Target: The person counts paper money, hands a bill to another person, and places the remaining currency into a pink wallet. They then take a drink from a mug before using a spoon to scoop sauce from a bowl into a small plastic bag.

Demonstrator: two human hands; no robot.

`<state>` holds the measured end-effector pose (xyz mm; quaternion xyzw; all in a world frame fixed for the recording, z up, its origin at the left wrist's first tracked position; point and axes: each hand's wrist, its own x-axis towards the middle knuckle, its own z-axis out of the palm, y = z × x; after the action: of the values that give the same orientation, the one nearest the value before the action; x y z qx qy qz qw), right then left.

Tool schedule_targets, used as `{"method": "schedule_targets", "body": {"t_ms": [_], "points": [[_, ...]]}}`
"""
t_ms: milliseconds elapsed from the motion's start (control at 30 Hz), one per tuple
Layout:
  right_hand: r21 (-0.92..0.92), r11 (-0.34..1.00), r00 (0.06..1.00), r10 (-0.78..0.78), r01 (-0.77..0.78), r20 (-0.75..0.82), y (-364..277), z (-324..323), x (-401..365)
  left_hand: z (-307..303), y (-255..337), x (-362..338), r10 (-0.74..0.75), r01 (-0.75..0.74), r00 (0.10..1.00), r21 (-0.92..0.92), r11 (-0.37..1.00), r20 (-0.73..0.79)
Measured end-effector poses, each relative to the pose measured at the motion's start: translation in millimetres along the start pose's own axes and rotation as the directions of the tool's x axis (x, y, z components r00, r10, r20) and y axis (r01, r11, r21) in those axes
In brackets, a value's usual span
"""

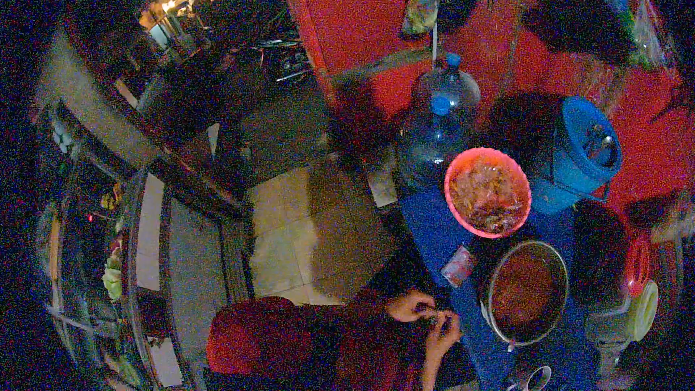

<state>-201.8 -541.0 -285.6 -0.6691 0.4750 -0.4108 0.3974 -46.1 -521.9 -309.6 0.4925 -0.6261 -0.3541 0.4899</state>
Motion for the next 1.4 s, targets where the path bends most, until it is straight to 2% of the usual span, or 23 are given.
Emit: {"method": "schedule_targets", "body": {"t_ms": [133,200,267,300,333,367,433,467,533,600,667,733,800,867,933,1000,1067,1100,1167,1233,1300,1367,1400], "points": [[0.007,0.998,0.998,0.061,-0.061,-0.010,-4.8,0.9,-1.2,0.3,-2.7,-1.5,-0.076,0.069,0.997,0.169,0.983,0.034],[0.012,0.997,0.997,0.072,-0.072,0.001,-16.3,-1.1,-0.4,-5.1,8.2,1.7,-0.089,0.084,0.996,0.143,0.986,0.029],[0.131,0.984,0.992,0.128,-0.124,-0.021,-25.5,-2.3,-0.4,-3.8,12.9,3.7,-0.104,0.101,0.994,0.119,0.988,0.024],[0.128,0.984,0.992,0.126,-0.123,-0.022,-25.5,-1.4,-0.4,4.0,10.3,3.8,-0.040,0.035,0.995,-0.055,0.998,-0.087],[0.214,0.964,0.986,0.167,-0.157,-0.029,-25.1,-0.1,-0.7,8.5,6.8,1.9,0.004,-0.050,0.978,-0.218,0.975,-0.206],[0.297,0.936,0.978,0.208,-0.190,-0.031,-24.2,-1.0,-0.8,10.0,1.8,-0.7,0.005,-0.051,0.978,-0.221,0.974,-0.206],[0.249,0.946,0.976,0.217,-0.207,-0.011,-24.8,-6.7,-1.3,9.9,-7.0,-6.9,-0.056,0.048,0.992,-0.065,0.997,-0.116],[0.201,0.954,0.975,0.222,-0.220,0.012,-23.9,-10.0,-0.2,12.3,-10.2,-9.2,-0.059,0.052,0.992,-0.066,0.996,-0.113],[0.241,0.941,0.971,0.229,-0.239,0.072,-13.2,-18.1,1.0,9.4,-8.9,-7.8,-0.128,0.129,0.991,0.025,0.991,-0.048],[0.282,0.924,0.964,0.229,-0.260,0.139,-14.6,-19.2,2.8,5.8,-10.7,-5.2,-0.108,0.109,0.991,0.002,0.994,-0.077],[0.188,0.928,0.943,0.295,-0.321,0.157,-29.8,-22.1,5.9,2.2,-13.3,-4.5,-0.089,0.087,0.990,-0.019,0.996,-0.107],[0.230,0.921,0.948,0.287,-0.313,0.139,3.0,-24.4,2.8,-3.2,-18.6,-2.4,-0.151,0.151,0.980,-0.007,0.988,-0.129],[0.102,0.969,0.960,0.201,-0.223,0.193,18.6,-29.1,3.6,-16.8,-11.0,-0.5,-0.156,0.162,0.984,0.060,0.985,-0.091],[0.100,0.976,0.971,0.175,-0.193,0.162,28.0,-26.5,1.7,-20.9,-4.3,-1.2,-0.169,0.175,0.984,0.123,0.977,-0.055],[0.095,0.983,0.981,0.147,-0.160,0.127,32.0,-25.6,2.3,-13.4,-5.6,-0.9,-0.099,0.099,0.990,-0.012,0.995,-0.101],[0.168,0.955,0.967,0.224,-0.243,0.122,32.7,-30.6,3.5,-4.5,-12.8,0.3,-0.119,0.118,0.987,-0.019,0.993,-0.111],[0.151,0.968,0.979,0.194,-0.201,0.063,27.4,-33.6,1.1,4.0,-19.3,1.7,-0.134,0.131,0.985,-0.033,0.991,-0.113],[0.135,0.977,0.986,0.165,-0.165,0.007,22.7,-33.5,-0.8,4.4,-14.2,2.9,-0.158,0.156,0.983,-0.029,0.987,-0.093],[0.122,0.978,0.986,0.167,-0.169,0.022,11.3,-34.1,-0.9,3.1,-4.7,4.0,-0.179,0.177,0.982,-0.024,0.984,-0.068],[0.110,0.979,0.985,0.170,-0.174,0.039,14.1,-33.7,-3.5,-3.1,4.1,3.0,-0.236,0.237,0.971,-0.013,0.971,0.042],[-0.122,0.992,0.993,0.026,-0.041,-0.117,27.3,-34.5,-7.7,-5.1,9.8,3.5,-0.191,0.192,0.981,-0.017,0.981,0.016],[-0.111,0.993,0.995,0.034,-0.044,-0.090,30.0,-38.1,-13.0,-8.4,16.5,-0.3,-0.148,0.148,0.989,-0.022,0.989,-0.009],[-0.099,0.994,0.997,0.039,-0.045,-0.060,28.7,-40.2,-13.6,-10.8,20.6,-1.9,-0.211,0.209,0.977,0.048,0.977,0.037]]}}
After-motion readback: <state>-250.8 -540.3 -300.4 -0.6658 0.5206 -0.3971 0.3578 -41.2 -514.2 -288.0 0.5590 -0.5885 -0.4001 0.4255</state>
